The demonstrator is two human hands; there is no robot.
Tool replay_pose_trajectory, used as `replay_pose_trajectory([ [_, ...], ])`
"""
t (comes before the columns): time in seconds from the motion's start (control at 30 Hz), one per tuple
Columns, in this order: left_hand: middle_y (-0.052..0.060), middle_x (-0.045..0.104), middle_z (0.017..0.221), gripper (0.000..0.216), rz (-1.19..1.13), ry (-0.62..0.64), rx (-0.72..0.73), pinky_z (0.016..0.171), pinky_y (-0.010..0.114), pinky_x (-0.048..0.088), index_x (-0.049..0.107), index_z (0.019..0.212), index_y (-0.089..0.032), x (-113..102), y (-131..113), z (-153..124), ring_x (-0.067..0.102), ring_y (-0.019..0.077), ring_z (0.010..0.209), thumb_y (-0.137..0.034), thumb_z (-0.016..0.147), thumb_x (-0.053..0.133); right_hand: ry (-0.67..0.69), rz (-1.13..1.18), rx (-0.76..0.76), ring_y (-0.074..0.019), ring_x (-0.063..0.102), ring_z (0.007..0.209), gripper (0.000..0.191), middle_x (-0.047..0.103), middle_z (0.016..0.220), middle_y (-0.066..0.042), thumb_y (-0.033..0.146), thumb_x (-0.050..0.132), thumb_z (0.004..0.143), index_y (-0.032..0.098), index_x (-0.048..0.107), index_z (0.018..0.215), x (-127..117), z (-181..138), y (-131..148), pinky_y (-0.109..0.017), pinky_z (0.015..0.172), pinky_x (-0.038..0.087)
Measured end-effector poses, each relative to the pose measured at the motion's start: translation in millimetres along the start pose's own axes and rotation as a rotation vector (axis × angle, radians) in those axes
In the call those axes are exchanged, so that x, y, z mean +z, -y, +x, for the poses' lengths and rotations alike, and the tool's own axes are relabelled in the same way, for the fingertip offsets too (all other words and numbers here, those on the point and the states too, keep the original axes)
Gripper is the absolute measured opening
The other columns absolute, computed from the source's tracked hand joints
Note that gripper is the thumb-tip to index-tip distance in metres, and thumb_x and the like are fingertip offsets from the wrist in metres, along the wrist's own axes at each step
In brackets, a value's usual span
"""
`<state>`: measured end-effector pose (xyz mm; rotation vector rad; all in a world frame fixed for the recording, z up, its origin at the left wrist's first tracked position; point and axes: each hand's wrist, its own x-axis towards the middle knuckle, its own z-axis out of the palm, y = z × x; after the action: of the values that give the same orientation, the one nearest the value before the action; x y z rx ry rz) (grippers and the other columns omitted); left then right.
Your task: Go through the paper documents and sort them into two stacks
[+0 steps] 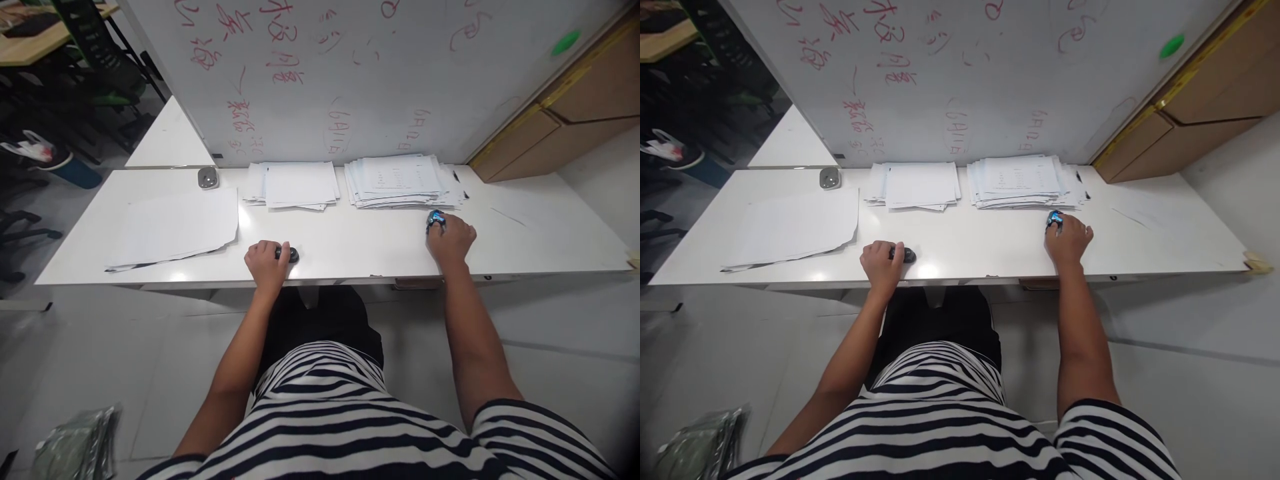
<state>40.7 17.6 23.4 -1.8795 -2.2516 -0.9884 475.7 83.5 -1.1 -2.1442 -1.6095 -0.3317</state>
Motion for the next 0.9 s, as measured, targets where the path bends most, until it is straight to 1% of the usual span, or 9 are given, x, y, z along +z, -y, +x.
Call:
replay_pose_trajectory([
  [0.2, 0.008, 0.064, 0.086, 0.027, -0.01, 0.013, -0.011, 0.086, 0.041, 0.03, 0.062, 0.078, -0.021, 0, 0, 0, 0.049, 0.0277, 0.099, -0.043, 0.088, 0.048, 0.087, 0.023, 0.039, -0.0323, 0.045, 0.121, 0.061, 0.054, 0.129, -0.02, 0.039, 0.041, 0.085, 0.012, 0.034, 0.139, 0, 4, 0, -0.058, 0.106, 0.021],
  [0.27, 0.008, 0.064, 0.087, 0.027, -0.009, 0.01, -0.008, 0.086, 0.041, 0.03, 0.062, 0.078, -0.021, 0, 1, 0, 0.049, 0.0274, 0.099, -0.043, 0.088, 0.048, 0.113, 0.089, 0.021, -0.0316, 0.045, 0.123, 0.069, 0.051, 0.133, -0.019, 0.04, 0.044, 0.084, 0.013, 0.024, 0.144, 0, 7, -1, -0.057, 0.106, 0.023],
  [0.37, 0.007, 0.064, 0.087, 0.027, -0.009, 0.001, 0.001, 0.086, 0.04, 0.031, 0.062, 0.079, -0.021, 0, 2, 0, 0.05, 0.0269, 0.098, -0.043, 0.088, 0.048, 0.139, 0.152, 0.045, -0.0308, 0.049, 0.118, 0.08, 0.054, 0.13, -0.017, 0.041, 0.049, 0.081, 0.013, 0.013, 0.147, 1, 10, -6, -0.055, 0.105, 0.027],
  [0.53, 0.007, 0.064, 0.084, 0.028, 0.0, -0.014, 0.006, 0.086, 0.04, 0.03, 0.062, 0.078, -0.022, -1, 2, -1, 0.051, 0.0265, 0.097, -0.044, 0.088, 0.049, 0.103, 0.091, 0.258, -0.0358, 0.046, 0.121, 0.078, 0.054, 0.129, -0.021, 0.039, 0.049, 0.079, 0.014, 0.017, 0.146, 0, 21, -21, -0.062, 0.104, 0.021],
  [0.63, 0.007, 0.064, 0.084, 0.028, -0.004, -0.014, 0.004, 0.087, 0.04, 0.03, 0.061, 0.077, -0.021, -1, 1, -1, 0.051, 0.0266, 0.096, -0.044, 0.088, 0.049, 0.057, 0.047, 0.355, -0.0369, 0.032, 0.132, 0.072, 0.04, 0.142, -0.026, 0.031, 0.045, 0.08, 0.01, 0.023, 0.145, -7, 34, -13, -0.061, 0.105, 0.019],
  [0.67, 0.007, 0.064, 0.085, 0.029, -0.007, -0.013, 0.003, 0.087, 0.04, 0.03, 0.061, 0.077, -0.022, -1, 2, -1, 0.051, 0.0266, 0.097, -0.045, 0.088, 0.048, 0.03, 0.037, 0.322, -0.0356, 0.027, 0.135, 0.069, 0.034, 0.146, -0.025, 0.028, 0.042, 0.08, 0.009, 0.024, 0.144, -9, 39, -4, -0.059, 0.106, 0.018],
  [0.73, 0.007, 0.064, 0.085, 0.029, -0.012, -0.011, 0.004, 0.087, 0.04, 0.03, 0.061, 0.078, -0.022, -1, 2, -1, 0.05, 0.0268, 0.097, -0.045, 0.088, 0.048, 0.004, 0.043, 0.142, -0.0313, 0.022, 0.138, 0.064, 0.029, 0.15, -0.021, 0.026, 0.038, 0.083, 0.01, 0.027, 0.144, -12, 50, 21, -0.053, 0.109, 0.018],
  [0.83, 0.007, 0.064, 0.086, 0.028, -0.015, -0.01, 0.008, 0.086, 0.04, 0.03, 0.062, 0.079, -0.022, -1, 2, -1, 0.05, 0.0269, 0.098, -0.044, 0.088, 0.047, 0.13, 0.097, -0.226, -0.0277, 0.023, 0.139, 0.058, 0.035, 0.149, -0.013, 0.036, 0.037, 0.088, 0.017, 0.032, 0.142, -5, 68, 63, -0.05, 0.11, 0.019],
  [0.9, 0.007, 0.064, 0.086, 0.028, -0.015, -0.009, 0.006, 0.087, 0.04, 0.03, 0.062, 0.079, -0.022, 0, 2, -1, 0.05, 0.0269, 0.098, -0.044, 0.088, 0.047, 0.245, 0.111, -0.325, -0.0298, 0.025, 0.139, 0.059, 0.037, 0.149, -0.011, 0.044, 0.04, 0.088, 0.021, 0.034, 0.142, 5, 78, 84, -0.054, 0.109, 0.019],
])
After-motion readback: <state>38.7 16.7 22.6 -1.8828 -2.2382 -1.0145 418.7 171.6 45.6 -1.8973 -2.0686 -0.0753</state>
